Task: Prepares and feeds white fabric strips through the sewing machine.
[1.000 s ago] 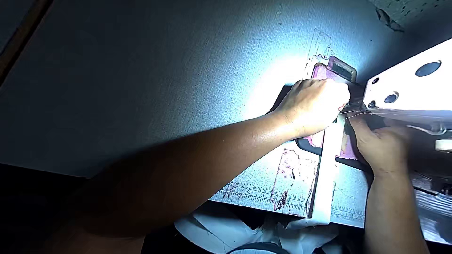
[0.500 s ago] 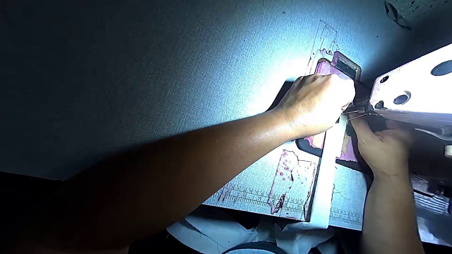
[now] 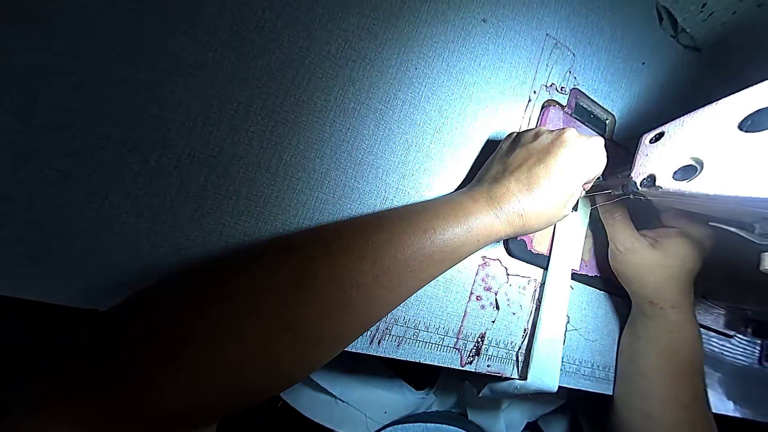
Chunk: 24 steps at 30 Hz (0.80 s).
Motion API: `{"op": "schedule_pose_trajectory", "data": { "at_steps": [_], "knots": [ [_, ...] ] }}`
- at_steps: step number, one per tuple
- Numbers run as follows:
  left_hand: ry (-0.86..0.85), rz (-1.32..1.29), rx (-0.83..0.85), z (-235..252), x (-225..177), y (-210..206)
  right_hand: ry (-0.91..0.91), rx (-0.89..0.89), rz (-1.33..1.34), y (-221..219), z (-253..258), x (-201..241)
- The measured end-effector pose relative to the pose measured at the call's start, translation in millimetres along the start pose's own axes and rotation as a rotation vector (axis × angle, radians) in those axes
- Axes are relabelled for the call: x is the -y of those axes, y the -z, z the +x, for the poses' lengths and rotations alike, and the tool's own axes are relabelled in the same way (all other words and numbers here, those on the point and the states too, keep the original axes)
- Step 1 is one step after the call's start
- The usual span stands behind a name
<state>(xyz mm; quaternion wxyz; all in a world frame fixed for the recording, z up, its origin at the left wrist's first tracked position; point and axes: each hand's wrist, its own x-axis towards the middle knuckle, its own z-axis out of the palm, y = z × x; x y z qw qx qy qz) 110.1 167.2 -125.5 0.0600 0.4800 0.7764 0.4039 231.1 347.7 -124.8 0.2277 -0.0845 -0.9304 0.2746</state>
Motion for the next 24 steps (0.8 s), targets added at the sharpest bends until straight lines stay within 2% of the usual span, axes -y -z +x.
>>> {"op": "schedule_pose_trajectory", "data": {
  "at_steps": [24],
  "knots": [
    [0.075, -0.061, 0.074, -1.0, -7.1, 10.8, 0.028, -0.006, 0.148, -7.2, 1.2, 6.6]
  ]
}}
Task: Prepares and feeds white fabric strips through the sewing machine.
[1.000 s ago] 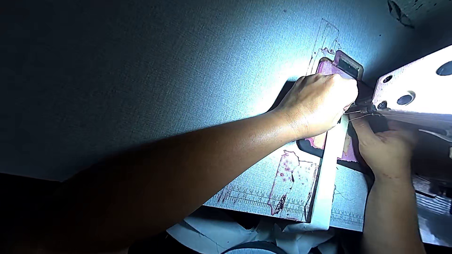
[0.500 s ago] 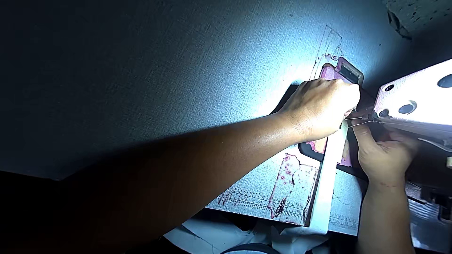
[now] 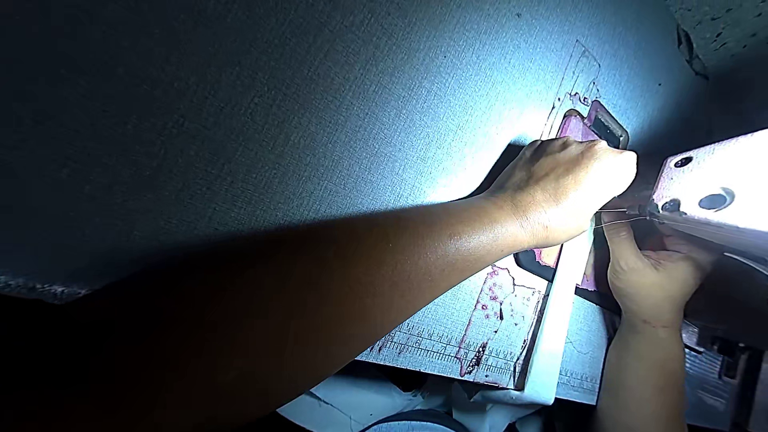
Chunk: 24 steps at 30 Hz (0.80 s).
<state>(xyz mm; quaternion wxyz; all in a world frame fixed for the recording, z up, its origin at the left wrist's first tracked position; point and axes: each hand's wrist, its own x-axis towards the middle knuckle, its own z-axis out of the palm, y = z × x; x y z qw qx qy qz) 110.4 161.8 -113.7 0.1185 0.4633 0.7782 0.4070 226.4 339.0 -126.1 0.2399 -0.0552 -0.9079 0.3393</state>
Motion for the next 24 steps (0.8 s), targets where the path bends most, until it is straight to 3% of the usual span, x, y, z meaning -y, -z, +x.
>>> {"op": "schedule_pose_trajectory", "data": {
  "at_steps": [24],
  "knots": [
    [-0.032, 0.044, -0.041, 2.7, 3.9, -8.2, 0.011, -0.011, 0.004, 0.9, -1.4, -0.8]
  ]
}}
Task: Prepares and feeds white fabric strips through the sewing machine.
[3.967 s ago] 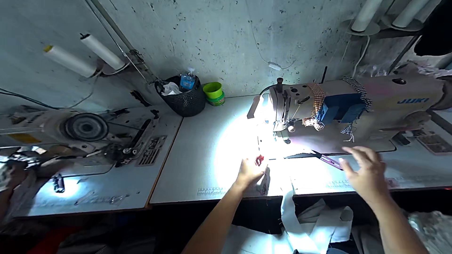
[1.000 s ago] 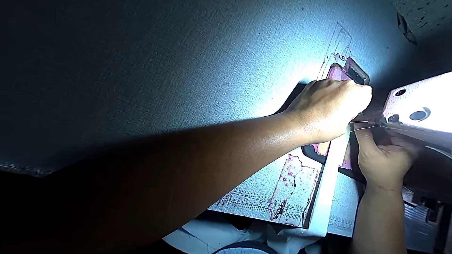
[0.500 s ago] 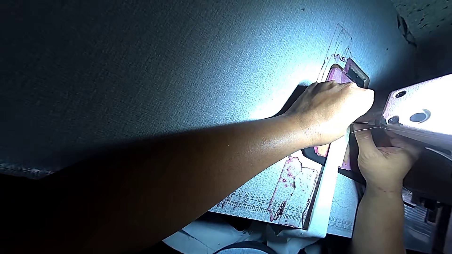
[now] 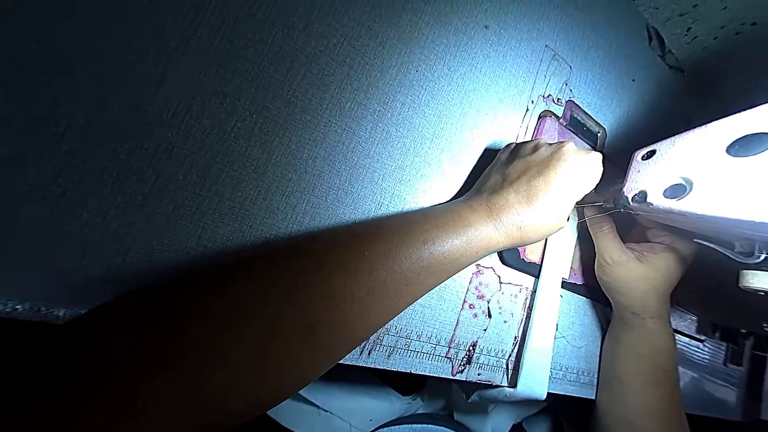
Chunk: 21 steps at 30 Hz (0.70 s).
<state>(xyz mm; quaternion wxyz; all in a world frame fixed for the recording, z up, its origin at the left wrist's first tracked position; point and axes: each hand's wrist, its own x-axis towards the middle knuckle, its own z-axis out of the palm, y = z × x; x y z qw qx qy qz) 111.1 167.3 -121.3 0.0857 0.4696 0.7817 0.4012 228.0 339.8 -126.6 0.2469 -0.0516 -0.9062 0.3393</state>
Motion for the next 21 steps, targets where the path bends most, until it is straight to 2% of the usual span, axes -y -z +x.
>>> {"op": "schedule_pose_trajectory", "data": {
  "at_steps": [3, 7, 11, 16, 21],
  "knots": [
    [0.006, 0.014, 0.005, -1.3, -0.4, -0.1, 0.004, -0.002, 0.012, -1.3, -0.3, 4.4],
    [-0.042, 0.038, -0.096, -2.8, 3.6, -8.9, 0.033, -0.006, 0.011, -1.7, -0.7, 8.5],
    [-0.023, 0.031, -0.093, -5.1, 2.5, -7.7, 0.053, 0.026, 0.031, -0.9, -2.8, 5.8],
    [-0.025, 0.012, -0.176, -13.7, -5.5, -0.4, -0.088, 0.042, 0.121, -5.1, -5.2, 11.4],
    [-0.104, 0.014, -0.218, -4.8, 14.7, -21.5, -0.028, 0.046, 0.164, -5.4, -1.6, 8.1]
  ]
}}
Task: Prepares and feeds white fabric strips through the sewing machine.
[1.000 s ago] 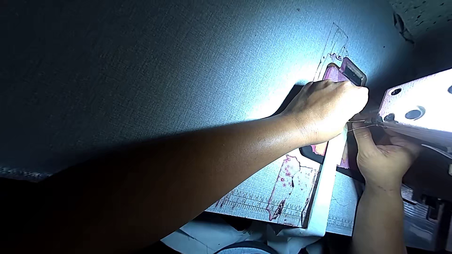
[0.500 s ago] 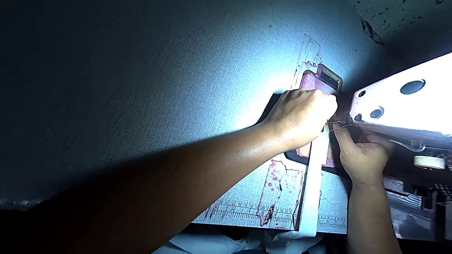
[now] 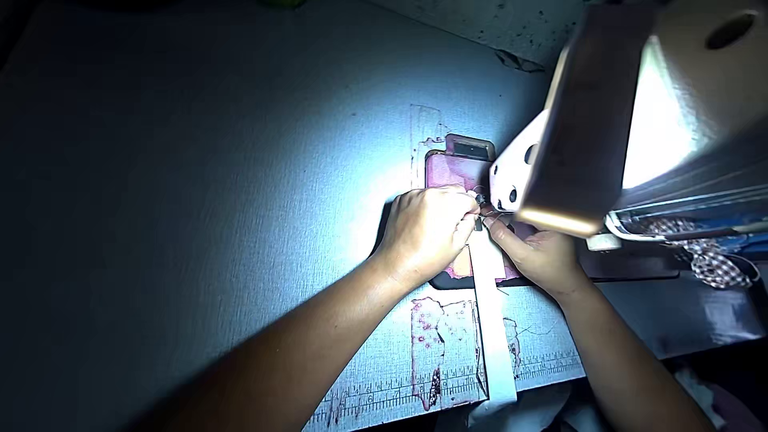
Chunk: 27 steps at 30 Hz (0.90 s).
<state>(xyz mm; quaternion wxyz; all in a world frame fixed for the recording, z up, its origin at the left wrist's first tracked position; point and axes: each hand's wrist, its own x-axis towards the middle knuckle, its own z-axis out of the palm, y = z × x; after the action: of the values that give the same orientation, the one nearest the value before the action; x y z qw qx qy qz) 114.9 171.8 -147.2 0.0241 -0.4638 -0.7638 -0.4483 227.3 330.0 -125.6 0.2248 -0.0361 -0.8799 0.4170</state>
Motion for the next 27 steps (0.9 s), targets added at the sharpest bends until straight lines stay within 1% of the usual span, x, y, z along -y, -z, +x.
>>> {"op": "schedule_pose_trajectory", "data": {
  "at_steps": [1, 3, 6, 7, 10, 12, 15, 17, 19, 21, 27],
  "knots": [
    [-0.005, 0.016, 0.003, 0.0, -2.0, 2.9, -0.009, -0.003, -0.002, 0.9, -0.4, -0.9],
    [-0.004, 0.079, -0.001, -1.3, -5.2, 7.8, -0.105, 0.015, -0.012, 3.9, -3.3, -0.8],
    [0.024, 0.093, -0.024, -4.2, -2.5, 7.7, -0.216, 0.041, 0.058, 1.2, -5.8, -12.9],
    [0.007, 0.085, -0.039, -3.0, -5.4, 8.3, -0.208, 0.037, 0.054, 0.4, -6.2, -18.1],
    [-0.051, -0.013, -0.043, 2.4, -14.1, 9.9, -0.094, 0.025, -0.062, 1.7, -2.2, -21.6],
    [-0.036, -0.024, -0.028, 0.6, -11.9, 9.8, -0.024, -0.001, -0.138, 1.2, -0.1, -18.6],
    [0.02, 0.05, 0.016, -2.2, -8.7, 9.4, 0.055, -0.047, -0.185, 3.1, -0.1, -10.5],
    [0.034, 0.062, 0.035, -3.1, -9.3, 9.0, 0.057, -0.056, -0.15, 3.5, -1.4, -11.1],
    [0.044, 0.059, 0.044, -4.3, -8.7, 8.1, 0.013, -0.054, -0.167, 3.3, -2.8, -13.4],
    [0.04, 0.077, 0.032, -6.2, -8.2, 6.0, 0.02, -0.095, -0.152, 3.4, -3.4, -11.4],
    [-0.062, 0.169, -0.004, -7.3, -10.1, 4.6, 0.067, -0.189, -0.061, 7.0, -3.3, 3.3]
  ]
}}
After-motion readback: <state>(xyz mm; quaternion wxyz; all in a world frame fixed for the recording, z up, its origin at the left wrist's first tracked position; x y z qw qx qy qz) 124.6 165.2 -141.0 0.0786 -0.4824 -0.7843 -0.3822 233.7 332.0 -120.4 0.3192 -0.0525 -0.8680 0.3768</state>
